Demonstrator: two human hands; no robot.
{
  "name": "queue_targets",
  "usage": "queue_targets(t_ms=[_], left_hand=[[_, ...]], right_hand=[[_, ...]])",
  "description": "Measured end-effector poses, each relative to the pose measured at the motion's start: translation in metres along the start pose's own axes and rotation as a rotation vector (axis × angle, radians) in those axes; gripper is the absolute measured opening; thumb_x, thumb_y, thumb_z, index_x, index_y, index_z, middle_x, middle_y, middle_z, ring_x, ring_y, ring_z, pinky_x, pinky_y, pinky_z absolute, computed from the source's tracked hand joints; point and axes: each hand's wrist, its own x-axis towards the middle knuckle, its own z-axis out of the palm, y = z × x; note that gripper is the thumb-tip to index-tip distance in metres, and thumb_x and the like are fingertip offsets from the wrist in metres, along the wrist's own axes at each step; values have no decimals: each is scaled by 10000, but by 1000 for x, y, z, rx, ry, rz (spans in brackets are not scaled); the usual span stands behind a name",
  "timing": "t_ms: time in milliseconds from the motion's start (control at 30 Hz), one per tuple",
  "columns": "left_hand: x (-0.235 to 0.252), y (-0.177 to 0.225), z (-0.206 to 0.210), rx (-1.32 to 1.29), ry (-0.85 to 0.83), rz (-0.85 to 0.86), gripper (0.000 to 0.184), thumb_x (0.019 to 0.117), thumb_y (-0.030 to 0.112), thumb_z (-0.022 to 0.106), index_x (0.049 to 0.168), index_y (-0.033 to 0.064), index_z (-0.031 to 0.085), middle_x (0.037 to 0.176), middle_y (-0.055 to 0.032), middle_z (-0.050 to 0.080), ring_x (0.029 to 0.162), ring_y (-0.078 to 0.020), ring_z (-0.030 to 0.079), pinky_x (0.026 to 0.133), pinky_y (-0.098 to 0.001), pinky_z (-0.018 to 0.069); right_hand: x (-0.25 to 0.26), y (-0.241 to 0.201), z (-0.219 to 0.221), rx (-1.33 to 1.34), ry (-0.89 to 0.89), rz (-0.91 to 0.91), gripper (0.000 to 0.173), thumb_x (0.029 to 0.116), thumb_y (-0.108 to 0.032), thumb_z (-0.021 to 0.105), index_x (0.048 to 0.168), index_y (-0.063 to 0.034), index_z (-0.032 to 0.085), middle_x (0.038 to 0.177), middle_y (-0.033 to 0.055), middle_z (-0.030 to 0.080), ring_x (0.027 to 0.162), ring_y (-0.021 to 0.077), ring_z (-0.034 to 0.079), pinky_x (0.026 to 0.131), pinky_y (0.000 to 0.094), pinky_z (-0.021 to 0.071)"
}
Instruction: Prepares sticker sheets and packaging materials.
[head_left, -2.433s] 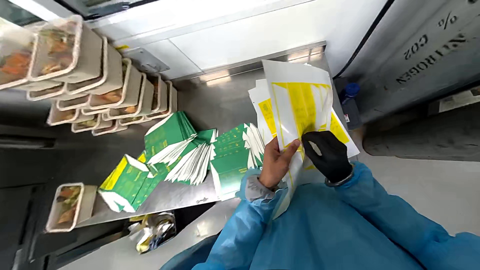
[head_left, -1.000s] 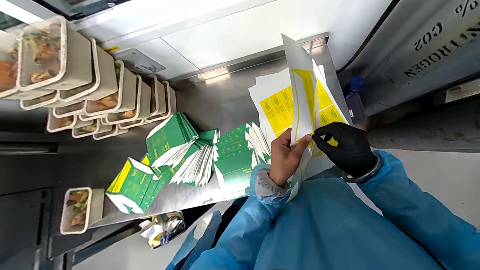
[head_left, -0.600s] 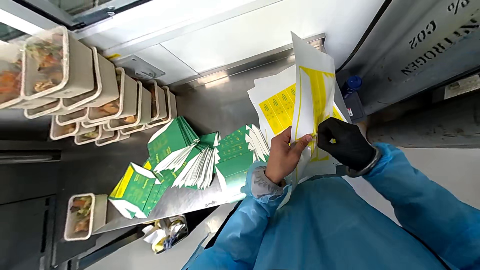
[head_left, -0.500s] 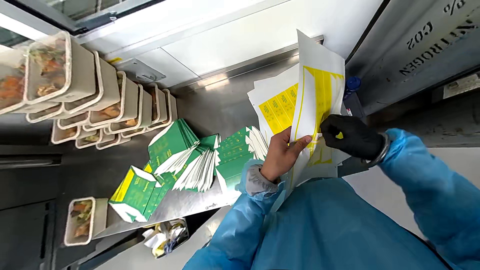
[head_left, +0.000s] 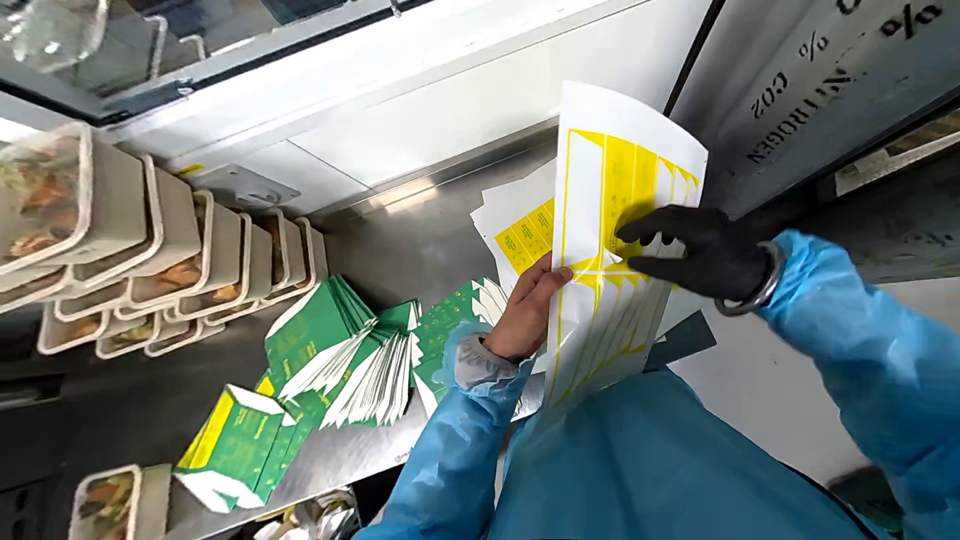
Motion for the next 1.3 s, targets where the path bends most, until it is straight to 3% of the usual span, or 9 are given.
queue_targets(t_ms=[67,200,400,500,567,667,733,967,1300], left_hand=[[-4,-6,0,-88,84,-76,351,1067,260,369,1335,153,569,1038,-30,732,861,-101,726,731,-304,633],[-11,-16,-5,-135,159,-98,327,1038,281,414,1302,197,589,1000,26,742,825,-40,721,699,-243,623],[-14,-16,-6,-154,172,-92,305,988,223,436,1234,143,598,967,-24,741,809,-76,727,690,-269,626],[-18,-16,-2,-167,176,-81,278,983,250,467,1189,147,622,929,-21,746,779,-79,729,671,-267,626],[-22,-16,1,-151,122,-24,286,978,294,588,1217,140,616,966,-26,752,812,-99,737,711,-289,637],[-24,-17,4,-38,-21,98,333,928,85,738,1232,34,612,1047,-100,750,908,-188,747,824,-377,643],[-23,-15,7,88,-33,116,285,904,-28,732,1176,-19,650,1017,-128,752,898,-212,748,826,-395,646],[-15,-2,4,212,-67,64,271,916,-80,650,1176,-1,653,1026,-81,745,923,-149,731,842,-332,630],[35,10,-29,167,-340,-20,332,884,-108,655,1203,-24,620,1065,-106,740,973,-170,725,899,-359,614]], right_hand=[[-10,-8,24,-47,123,22,403,879,-379,787,1214,-162,736,1135,19,728,1015,133,677,877,358,584],[-18,-19,63,-27,382,23,217,894,-241,792,1097,-162,795,1119,10,747,1074,143,666,920,327,561],[-17,-18,73,-211,416,-95,146,959,-209,699,1039,-152,807,1058,29,760,1008,190,682,854,365,555],[-15,-16,73,-297,369,-164,152,981,-188,645,1014,-94,760,1035,85,736,974,234,683,827,373,566],[-15,-13,74,-379,321,-212,170,994,-191,601,1013,-76,724,1026,111,719,966,264,677,813,391,557],[-15,-9,71,-473,247,-278,194,1018,-193,560,1028,-59,700,1024,139,704,985,306,673,823,429,553],[-13,-6,62,-520,185,-310,203,1038,-200,537,1043,-63,686,1046,144,701,1020,321,668,844,445,547],[15,-10,19,-508,-49,-396,237,1030,-216,487,1033,-67,671,1111,151,680,1113,341,633,921,498,503],[46,2,-24,-333,-148,-146,209,1005,-212,529,1019,-57,670,1032,123,656,990,277,645,850,443,540]])
